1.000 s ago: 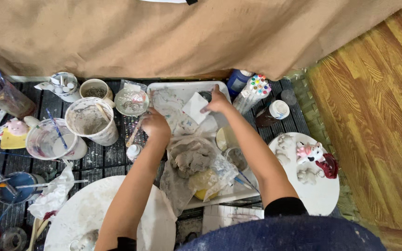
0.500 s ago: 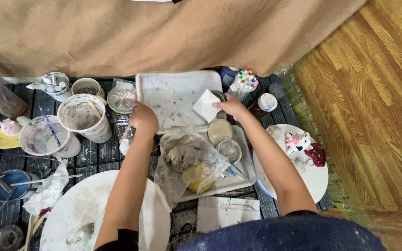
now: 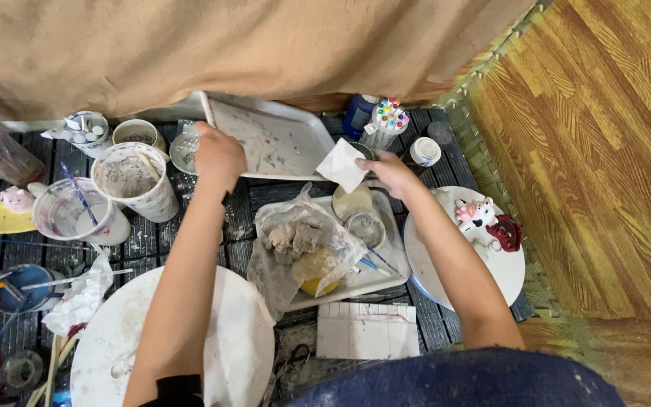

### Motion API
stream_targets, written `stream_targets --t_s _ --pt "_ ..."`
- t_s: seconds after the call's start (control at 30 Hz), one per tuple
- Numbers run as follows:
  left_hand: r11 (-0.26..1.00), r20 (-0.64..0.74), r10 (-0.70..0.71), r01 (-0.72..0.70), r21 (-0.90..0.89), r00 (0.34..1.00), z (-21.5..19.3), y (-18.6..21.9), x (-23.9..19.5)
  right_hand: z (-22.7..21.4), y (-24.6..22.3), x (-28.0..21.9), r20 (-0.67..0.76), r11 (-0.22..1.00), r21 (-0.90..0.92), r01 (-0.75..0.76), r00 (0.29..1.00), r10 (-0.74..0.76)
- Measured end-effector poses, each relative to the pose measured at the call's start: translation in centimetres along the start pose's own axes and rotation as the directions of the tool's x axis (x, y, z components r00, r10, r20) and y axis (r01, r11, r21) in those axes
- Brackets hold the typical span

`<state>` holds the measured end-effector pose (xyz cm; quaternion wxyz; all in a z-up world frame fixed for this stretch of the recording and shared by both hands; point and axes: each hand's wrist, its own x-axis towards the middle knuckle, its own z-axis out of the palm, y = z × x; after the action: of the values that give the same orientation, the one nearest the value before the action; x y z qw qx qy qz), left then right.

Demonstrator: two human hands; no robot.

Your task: The person shapes small clay pieces into rounded forms using a yellow sponge and their hands. They repeatedly smooth and refine the surfaces, then place the finished pieces on a white plate. The person also handles a larger lump of clay and moves a plastic bag aside during the process.

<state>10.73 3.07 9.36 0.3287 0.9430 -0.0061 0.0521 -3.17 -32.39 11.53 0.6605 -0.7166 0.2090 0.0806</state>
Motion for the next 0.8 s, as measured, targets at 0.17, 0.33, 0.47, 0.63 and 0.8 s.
stream_targets --t_s 0.17,0.33,0.47,0.63,0.8 --pt "0.938 0.073 0.278 -0.287 0.193 0.958 -1.8 -2.3 -0.6 -1.7 0.3 -6.9 0.014 0.986 0.151 0.075 0.997 -0.078" --pt "0.962 0.075 0.066 -0.043 -0.271 0.995 -5.2 -4.2 -4.5 -4.4 -0.6 -13.5 -0.103 0.935 0.296 0.196 0.979 -0.173" --pt "0.953 0.018 0.136 -0.125 -0.275 0.991 -7.9 -6.3 -7.9 -5.4 -0.3 -16.9 -0.140 0.912 0.287 0.293 0.955 -0.263" --pt "0.837 0.168 0.085 0.021 -0.547 0.982 -12.0 -8.5 -13.7 -4.7 1.1 -18.1 -0.156 0.919 0.253 0.302 0.950 -0.269" --pt "0.785 0.077 0.095 -0.027 -0.619 0.992 -18.4 -11.5 -19.3 -2.4 0.6 -17.5 -0.092 0.932 0.222 0.287 0.958 -0.273"
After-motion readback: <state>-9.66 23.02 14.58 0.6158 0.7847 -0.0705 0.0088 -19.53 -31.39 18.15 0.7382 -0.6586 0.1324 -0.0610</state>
